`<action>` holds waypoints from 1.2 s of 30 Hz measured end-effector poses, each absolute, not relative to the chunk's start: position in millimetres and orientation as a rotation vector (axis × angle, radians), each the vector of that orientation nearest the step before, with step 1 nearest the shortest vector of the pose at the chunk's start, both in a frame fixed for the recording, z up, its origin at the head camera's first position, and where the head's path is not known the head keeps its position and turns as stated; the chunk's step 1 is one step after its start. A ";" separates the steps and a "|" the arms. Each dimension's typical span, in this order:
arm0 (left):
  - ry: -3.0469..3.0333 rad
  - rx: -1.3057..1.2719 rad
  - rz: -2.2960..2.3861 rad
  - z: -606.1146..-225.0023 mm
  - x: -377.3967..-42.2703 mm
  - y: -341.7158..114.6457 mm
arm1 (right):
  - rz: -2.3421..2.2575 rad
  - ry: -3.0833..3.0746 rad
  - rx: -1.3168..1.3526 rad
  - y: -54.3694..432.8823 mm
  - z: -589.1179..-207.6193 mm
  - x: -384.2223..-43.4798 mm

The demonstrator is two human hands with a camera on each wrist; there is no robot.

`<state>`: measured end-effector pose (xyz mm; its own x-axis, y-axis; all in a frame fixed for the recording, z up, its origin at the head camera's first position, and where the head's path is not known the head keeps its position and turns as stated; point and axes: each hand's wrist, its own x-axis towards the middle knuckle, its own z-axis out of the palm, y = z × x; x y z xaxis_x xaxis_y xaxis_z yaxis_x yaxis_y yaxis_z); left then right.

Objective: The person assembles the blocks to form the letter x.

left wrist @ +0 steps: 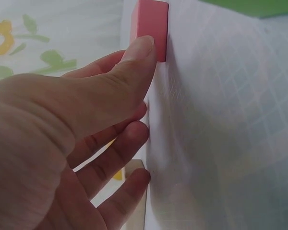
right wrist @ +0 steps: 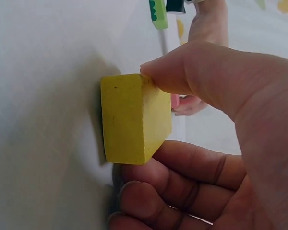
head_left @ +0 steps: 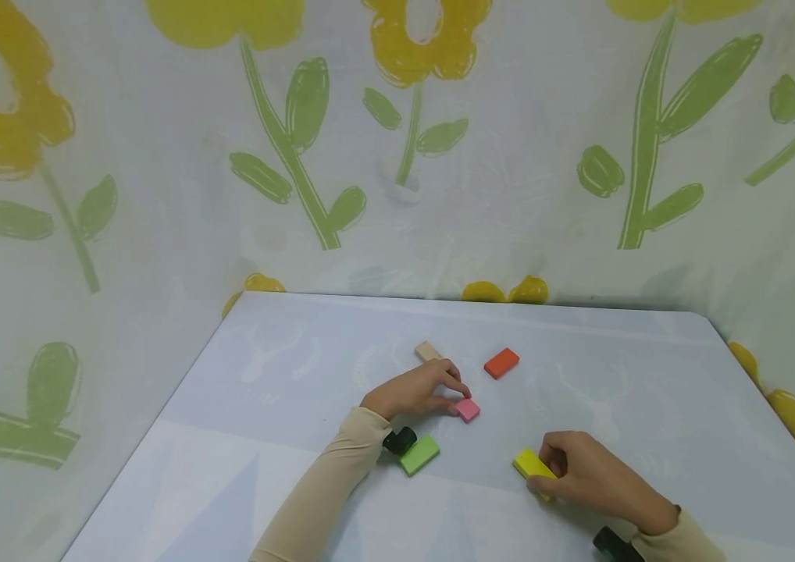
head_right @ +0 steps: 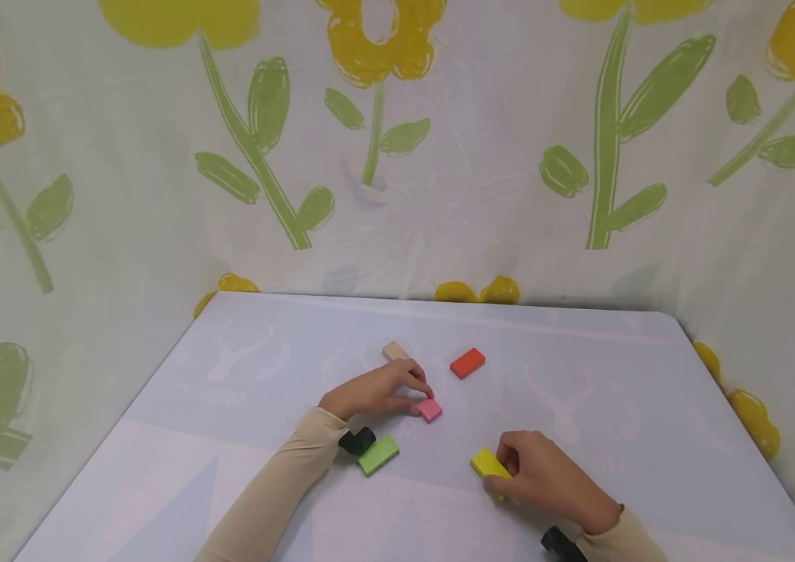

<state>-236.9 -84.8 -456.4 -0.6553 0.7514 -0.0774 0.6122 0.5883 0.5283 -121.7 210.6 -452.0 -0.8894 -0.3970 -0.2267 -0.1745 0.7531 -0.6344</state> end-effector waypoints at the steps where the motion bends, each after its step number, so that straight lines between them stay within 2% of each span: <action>1: 2.529 1.115 0.676 -456.3 -236.8 -84.7 | -0.901 2.602 -0.458 210.9 -452.3 -122.4; 36: 2.531 1.097 0.671 -456.5 -237.3 -84.2 | -0.892 2.630 -0.484 192.0 -449.2 -141.3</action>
